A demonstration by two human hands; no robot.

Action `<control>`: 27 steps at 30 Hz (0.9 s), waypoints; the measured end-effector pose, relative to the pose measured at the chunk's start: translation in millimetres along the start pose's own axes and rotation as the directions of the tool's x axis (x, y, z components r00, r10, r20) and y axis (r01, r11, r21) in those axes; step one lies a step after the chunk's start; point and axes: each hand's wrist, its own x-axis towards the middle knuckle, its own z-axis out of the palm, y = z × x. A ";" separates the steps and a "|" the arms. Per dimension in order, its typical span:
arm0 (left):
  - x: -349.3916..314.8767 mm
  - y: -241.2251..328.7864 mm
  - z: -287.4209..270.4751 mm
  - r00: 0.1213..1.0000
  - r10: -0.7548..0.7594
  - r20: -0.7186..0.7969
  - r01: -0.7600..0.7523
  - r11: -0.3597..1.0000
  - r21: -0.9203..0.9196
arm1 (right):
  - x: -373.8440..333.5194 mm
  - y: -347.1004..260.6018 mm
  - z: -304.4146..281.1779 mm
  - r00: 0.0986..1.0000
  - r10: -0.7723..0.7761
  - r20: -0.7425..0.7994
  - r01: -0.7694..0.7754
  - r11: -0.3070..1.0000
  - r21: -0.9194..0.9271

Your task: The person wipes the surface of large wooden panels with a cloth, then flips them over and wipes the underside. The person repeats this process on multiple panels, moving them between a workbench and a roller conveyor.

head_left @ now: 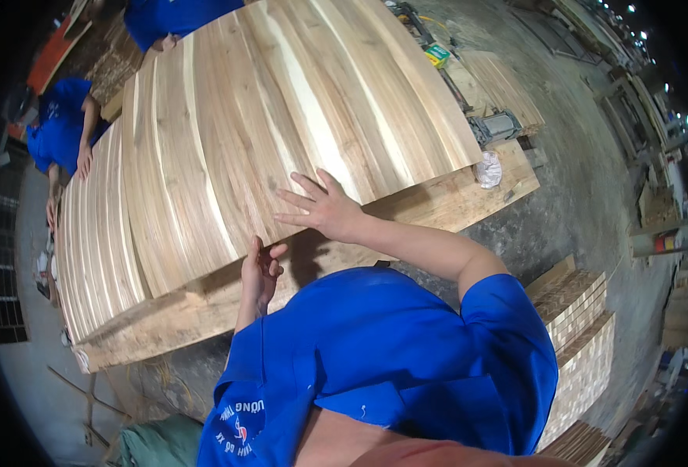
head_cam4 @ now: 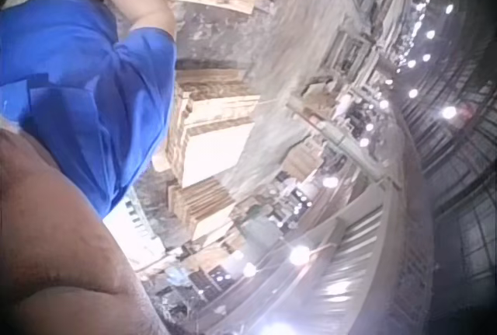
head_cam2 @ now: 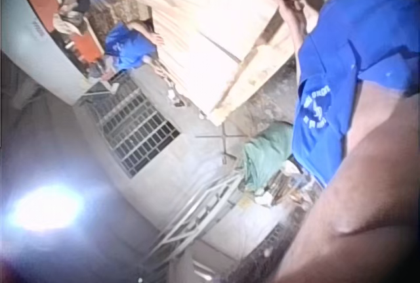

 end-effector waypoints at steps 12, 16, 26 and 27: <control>-19.1 7.3 -13.7 0.984 0.176 -0.003 -0.145 0.818 0.556 | 1.8 5.1 1.3 0.986 0.025 0.164 -0.050 0.988 0.148; -23.0 18.1 -44.9 0.761 0.599 -0.248 -0.320 0.680 0.660 | 6.1 7.6 -2.6 0.978 0.044 0.206 -0.083 0.979 0.187; -41.2 -12.6 -172.9 0.040 0.697 -0.716 -0.146 0.713 0.686 | 15.5 -1.1 2.7 0.975 0.012 0.221 -0.046 0.988 0.149; -45.1 -17.3 -187.6 -0.068 0.656 -0.752 0.013 0.754 0.656 | 14.9 -0.4 3.5 0.973 0.008 0.231 -0.042 0.989 0.144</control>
